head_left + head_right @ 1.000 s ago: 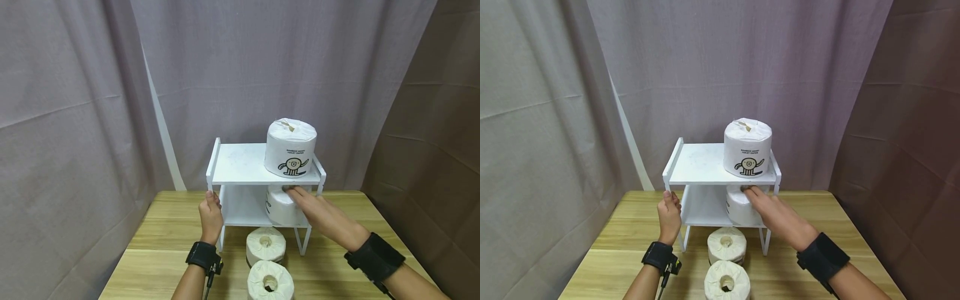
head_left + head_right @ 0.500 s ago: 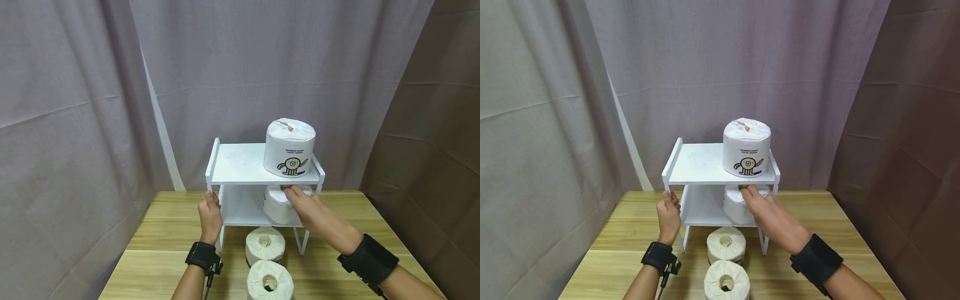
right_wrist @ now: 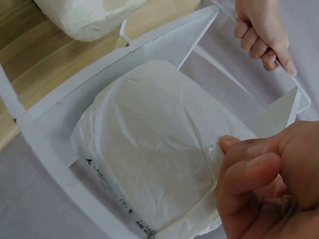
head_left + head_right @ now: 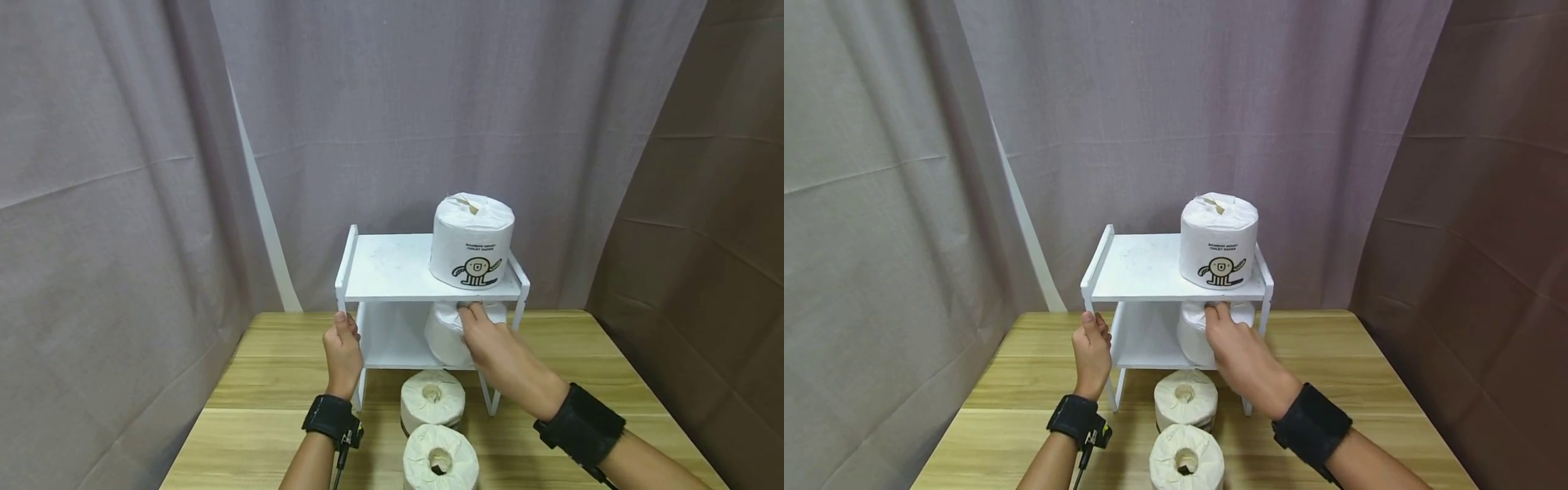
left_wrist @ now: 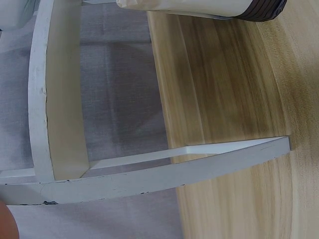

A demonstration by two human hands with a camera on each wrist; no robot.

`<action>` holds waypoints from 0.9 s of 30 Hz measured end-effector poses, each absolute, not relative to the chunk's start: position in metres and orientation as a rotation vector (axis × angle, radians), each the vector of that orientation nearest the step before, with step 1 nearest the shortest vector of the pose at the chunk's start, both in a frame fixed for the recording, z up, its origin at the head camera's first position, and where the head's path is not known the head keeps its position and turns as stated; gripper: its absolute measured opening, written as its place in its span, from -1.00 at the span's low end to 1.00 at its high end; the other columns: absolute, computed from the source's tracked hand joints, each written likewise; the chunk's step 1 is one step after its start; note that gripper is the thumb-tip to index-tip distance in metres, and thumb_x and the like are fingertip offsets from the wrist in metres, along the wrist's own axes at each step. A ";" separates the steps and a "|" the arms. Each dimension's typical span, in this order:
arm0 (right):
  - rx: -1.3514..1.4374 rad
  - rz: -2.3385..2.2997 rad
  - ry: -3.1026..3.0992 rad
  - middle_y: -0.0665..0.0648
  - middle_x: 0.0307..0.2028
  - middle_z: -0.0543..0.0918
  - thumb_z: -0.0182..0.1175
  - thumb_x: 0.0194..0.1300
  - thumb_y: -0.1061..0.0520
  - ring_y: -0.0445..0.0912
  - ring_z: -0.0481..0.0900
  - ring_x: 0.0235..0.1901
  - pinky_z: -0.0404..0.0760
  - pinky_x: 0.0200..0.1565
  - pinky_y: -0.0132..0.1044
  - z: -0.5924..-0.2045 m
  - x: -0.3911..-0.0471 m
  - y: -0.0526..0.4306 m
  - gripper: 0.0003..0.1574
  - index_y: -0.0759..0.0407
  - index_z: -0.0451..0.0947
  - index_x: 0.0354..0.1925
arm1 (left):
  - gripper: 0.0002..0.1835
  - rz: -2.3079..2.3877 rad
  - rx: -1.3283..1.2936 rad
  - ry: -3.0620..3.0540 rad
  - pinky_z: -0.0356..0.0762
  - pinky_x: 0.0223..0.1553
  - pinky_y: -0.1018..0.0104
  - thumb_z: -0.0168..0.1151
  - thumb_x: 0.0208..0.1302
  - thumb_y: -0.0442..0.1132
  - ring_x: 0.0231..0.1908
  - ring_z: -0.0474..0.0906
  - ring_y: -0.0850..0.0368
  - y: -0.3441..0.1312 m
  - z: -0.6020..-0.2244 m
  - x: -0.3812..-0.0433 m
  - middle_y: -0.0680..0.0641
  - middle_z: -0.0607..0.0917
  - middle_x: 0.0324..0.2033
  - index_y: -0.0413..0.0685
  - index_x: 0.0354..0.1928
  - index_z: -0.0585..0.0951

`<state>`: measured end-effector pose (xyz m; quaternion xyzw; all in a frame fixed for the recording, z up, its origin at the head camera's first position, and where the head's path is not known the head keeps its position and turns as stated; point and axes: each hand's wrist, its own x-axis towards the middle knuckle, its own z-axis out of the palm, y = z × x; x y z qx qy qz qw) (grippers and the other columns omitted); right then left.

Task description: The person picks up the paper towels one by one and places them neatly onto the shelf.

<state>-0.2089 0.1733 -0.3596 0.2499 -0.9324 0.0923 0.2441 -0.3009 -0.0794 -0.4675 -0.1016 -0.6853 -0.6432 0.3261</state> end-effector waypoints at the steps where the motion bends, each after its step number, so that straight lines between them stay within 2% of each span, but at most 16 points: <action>1: 0.662 0.266 -2.557 0.25 -0.21 0.48 0.35 0.30 0.45 0.02 0.55 -0.52 0.53 -0.59 -0.26 -0.359 -0.209 0.171 -0.62 0.44 0.45 0.02 | -0.37 -1.686 -0.264 -1.797 0.14 -0.54 0.39 -0.34 0.78 0.05 -0.65 0.19 0.25 -0.080 -0.468 -0.301 0.14 0.26 -0.69 0.05 -0.62 0.25; 7: 0.554 0.325 -2.614 0.28 -0.23 0.47 0.33 0.32 0.42 0.15 0.59 -0.57 0.53 -0.61 -0.13 -0.358 -0.209 0.159 -0.70 0.45 0.45 -0.05 | -0.36 -1.681 -0.258 -1.803 0.14 -0.54 0.39 -0.34 0.78 0.04 -0.65 0.19 0.26 -0.080 -0.468 -0.301 0.14 0.27 -0.70 0.05 -0.63 0.26; 17: 0.425 0.275 -2.635 0.28 -0.38 0.50 0.35 0.30 0.36 0.19 0.60 -0.58 0.59 -0.60 0.00 -0.364 -0.215 0.149 -0.79 0.44 0.48 -0.24 | -0.37 -1.670 -0.266 -1.796 0.13 -0.55 0.39 -0.33 0.79 0.01 -0.66 0.19 0.27 -0.079 -0.466 -0.301 0.15 0.29 -0.70 0.04 -0.62 0.29; 27: 0.366 0.308 -2.705 0.30 -0.39 0.53 0.29 0.33 0.35 0.18 0.62 -0.52 0.61 -0.57 -0.02 -0.363 -0.224 0.147 -0.87 0.46 0.53 -0.28 | -0.34 -1.678 -0.261 -1.782 0.19 -0.54 0.40 -0.28 0.79 -0.05 -0.65 0.24 0.26 -0.079 -0.465 -0.299 0.12 0.32 -0.68 -0.19 -0.60 0.36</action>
